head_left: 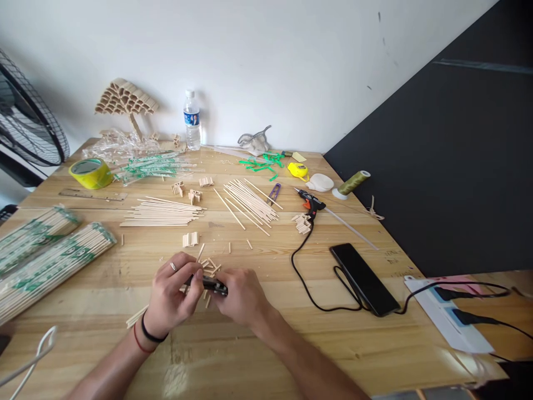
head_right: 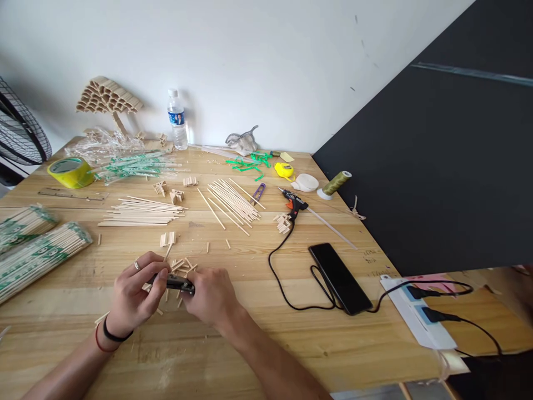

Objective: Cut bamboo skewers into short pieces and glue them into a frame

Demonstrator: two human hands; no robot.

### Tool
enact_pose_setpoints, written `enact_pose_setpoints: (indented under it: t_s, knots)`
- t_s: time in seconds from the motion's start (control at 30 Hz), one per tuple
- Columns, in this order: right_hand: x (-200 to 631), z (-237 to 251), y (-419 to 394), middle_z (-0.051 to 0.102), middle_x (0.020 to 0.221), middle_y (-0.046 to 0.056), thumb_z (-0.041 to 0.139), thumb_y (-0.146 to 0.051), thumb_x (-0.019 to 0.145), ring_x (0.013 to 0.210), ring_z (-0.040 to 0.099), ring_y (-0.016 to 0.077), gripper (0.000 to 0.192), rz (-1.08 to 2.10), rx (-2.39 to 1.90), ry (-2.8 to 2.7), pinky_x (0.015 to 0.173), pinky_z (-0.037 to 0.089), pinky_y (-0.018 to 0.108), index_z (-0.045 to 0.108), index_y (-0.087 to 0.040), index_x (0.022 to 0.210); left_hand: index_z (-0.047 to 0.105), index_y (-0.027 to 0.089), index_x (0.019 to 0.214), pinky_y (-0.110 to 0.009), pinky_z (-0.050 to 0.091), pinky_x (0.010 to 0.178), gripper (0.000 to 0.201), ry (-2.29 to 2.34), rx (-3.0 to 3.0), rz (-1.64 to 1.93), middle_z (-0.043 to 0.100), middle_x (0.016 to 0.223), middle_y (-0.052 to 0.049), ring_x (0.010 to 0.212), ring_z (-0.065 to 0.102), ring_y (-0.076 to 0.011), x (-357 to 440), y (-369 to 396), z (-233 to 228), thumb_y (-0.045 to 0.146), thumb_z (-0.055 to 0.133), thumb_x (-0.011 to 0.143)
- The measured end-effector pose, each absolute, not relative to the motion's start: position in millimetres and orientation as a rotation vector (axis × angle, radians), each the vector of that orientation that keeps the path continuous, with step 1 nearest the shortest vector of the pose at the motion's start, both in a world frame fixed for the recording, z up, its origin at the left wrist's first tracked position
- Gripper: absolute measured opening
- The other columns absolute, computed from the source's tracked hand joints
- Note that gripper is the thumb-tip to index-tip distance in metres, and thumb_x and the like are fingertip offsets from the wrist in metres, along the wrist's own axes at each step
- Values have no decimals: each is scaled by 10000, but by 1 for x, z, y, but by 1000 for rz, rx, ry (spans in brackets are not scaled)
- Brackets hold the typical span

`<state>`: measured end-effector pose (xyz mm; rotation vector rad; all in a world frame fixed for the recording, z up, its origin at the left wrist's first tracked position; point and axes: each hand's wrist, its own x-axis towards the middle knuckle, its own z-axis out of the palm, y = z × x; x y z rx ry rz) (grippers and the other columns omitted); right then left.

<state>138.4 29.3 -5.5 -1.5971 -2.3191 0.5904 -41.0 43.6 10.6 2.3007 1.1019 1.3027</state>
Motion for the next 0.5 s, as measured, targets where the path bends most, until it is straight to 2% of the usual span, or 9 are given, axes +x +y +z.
enact_pose_setpoints:
  t_s: [0.23, 0.37, 0.5]
  knots:
    - [151, -7, 37, 803, 830, 67, 729, -318, 847, 747, 730, 221, 112, 564, -1667, -2196, 635, 361, 287, 759, -213, 820, 688, 189, 1088, -334, 533, 866, 209, 1066, 2078, 1248, 705, 1049, -85, 1008, 670, -220, -57, 53, 10, 210, 487, 1035]
    - [156, -8, 39, 773, 761, 51, 740, -255, 815, 689, 681, 193, 96, 577, -1656, -2078, 623, 342, 273, 709, -200, 742, 687, 198, 971, -312, 509, 804, 176, 1288, 1871, 1376, 693, 947, -51, 917, 651, -197, -69, 64, 8, 242, 531, 1040]
    - [159, -5, 39, 692, 665, 7, 650, -295, 902, 593, 582, 144, 190, 696, -1541, -1907, 578, 342, 252, 673, -192, 744, 680, 192, 994, -277, 518, 719, 145, 1211, 1942, 1232, 670, 884, -38, 807, 645, -169, -60, 64, 6, 192, 538, 1022]
